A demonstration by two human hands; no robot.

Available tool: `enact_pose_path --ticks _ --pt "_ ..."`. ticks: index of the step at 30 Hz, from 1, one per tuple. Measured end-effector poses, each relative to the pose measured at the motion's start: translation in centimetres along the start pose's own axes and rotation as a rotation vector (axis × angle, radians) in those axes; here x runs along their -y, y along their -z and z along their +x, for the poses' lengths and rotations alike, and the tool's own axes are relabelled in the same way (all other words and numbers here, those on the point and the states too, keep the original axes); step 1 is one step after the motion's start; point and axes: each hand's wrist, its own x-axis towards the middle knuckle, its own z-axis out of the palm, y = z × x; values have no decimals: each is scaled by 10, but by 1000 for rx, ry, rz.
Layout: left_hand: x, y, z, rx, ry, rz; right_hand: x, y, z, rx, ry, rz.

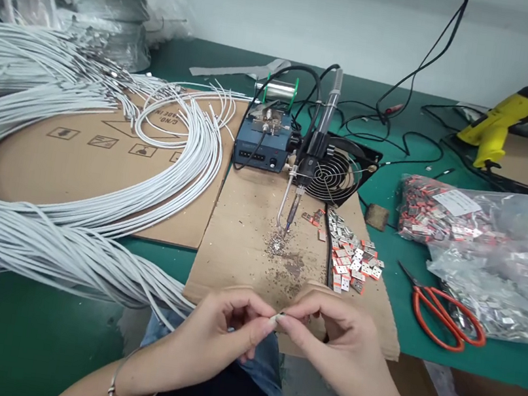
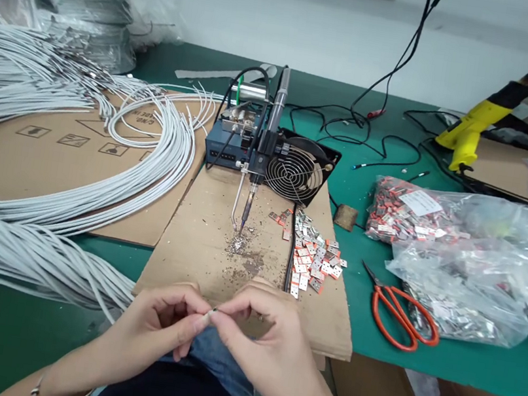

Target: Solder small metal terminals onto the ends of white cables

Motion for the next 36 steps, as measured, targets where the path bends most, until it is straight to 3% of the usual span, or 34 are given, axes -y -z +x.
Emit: enact_pose_path --ticks 3,7,10,12,15,17,22,27,30,36 --pt "2 -3 1 -29 8 -76 -4 -9 -3 -74 80 77" --pt "4 -8 3 -62 -10 -178 -12 -40 -6 -375 244 174" --pt "5 -8 4 -63 -20 -207 -15 -55 -5 -491 265 225" --pt "6 -6 4 -76 -21 -202 -15 -50 -4 -538 259 284" --pt "8 -2 2 -80 -25 -195 -16 -27 -2 -575 256 349" --pt "8 1 0 -49 -19 -205 -16 -12 -1 -464 194 313" --pt "7 6 -3 50 15 -164 -2 -1 4 16 28 115" --pt "6 10 -3 117 -3 -33 14 5 12 170 65 -42" --pt "4 10 -4 111 -17 -33 14 5 14 180 88 -49" --pt "9 7 -2 109 35 -143 -4 -28 4 -26 190 326"
